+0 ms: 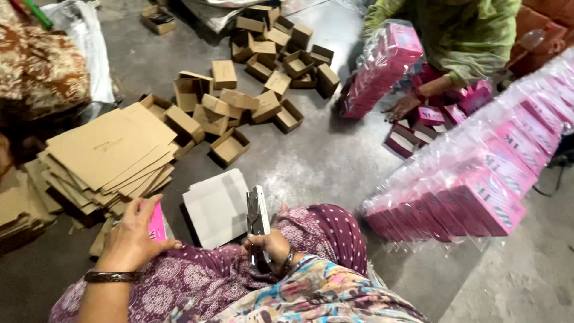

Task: The person assembles small cardboard boxes by hand, folding paper liners and placing them inside before stacking the finished boxes.

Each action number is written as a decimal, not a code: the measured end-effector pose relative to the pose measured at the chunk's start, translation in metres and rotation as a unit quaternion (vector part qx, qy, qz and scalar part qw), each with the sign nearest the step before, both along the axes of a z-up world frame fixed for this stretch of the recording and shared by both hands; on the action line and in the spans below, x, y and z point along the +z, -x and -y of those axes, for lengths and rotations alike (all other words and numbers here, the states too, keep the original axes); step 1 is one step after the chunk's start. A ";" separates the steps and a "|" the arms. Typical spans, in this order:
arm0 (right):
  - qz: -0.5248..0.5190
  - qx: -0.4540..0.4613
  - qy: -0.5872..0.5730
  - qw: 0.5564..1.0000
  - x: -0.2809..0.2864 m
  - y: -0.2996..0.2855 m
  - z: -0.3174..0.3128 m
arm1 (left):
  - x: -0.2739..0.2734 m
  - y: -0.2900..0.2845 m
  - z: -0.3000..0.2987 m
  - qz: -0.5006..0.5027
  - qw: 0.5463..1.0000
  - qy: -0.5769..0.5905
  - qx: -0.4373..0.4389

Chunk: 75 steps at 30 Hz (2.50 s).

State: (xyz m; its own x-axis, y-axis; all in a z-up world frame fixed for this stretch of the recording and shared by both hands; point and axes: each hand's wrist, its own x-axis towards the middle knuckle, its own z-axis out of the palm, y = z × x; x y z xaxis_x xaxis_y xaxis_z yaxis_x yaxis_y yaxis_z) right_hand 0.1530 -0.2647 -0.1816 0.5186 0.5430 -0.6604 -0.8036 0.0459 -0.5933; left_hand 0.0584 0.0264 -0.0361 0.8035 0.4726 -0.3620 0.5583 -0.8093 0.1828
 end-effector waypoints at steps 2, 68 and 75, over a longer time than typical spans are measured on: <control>-0.005 -0.012 0.014 1.000 0.001 -0.001 -0.003 | -0.003 -0.007 0.002 0.009 1.000 0.011 0.004; 0.046 -0.056 -0.117 0.991 0.014 -0.011 0.042 | 0.037 -0.338 0.251 0.291 0.700 0.585 -0.290; 0.045 -0.103 -0.117 0.987 0.047 -0.061 0.042 | 0.068 -0.245 0.184 0.303 0.746 0.516 -0.293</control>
State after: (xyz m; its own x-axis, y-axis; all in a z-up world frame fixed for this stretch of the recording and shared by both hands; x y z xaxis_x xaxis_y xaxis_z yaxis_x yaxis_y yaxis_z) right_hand 0.2138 -0.3063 -0.1348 0.6852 0.5516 -0.4757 -0.7070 0.3465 -0.6165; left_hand 0.3031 -0.1574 0.0324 0.9261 -0.3034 0.2242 -0.2751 -0.1364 0.9517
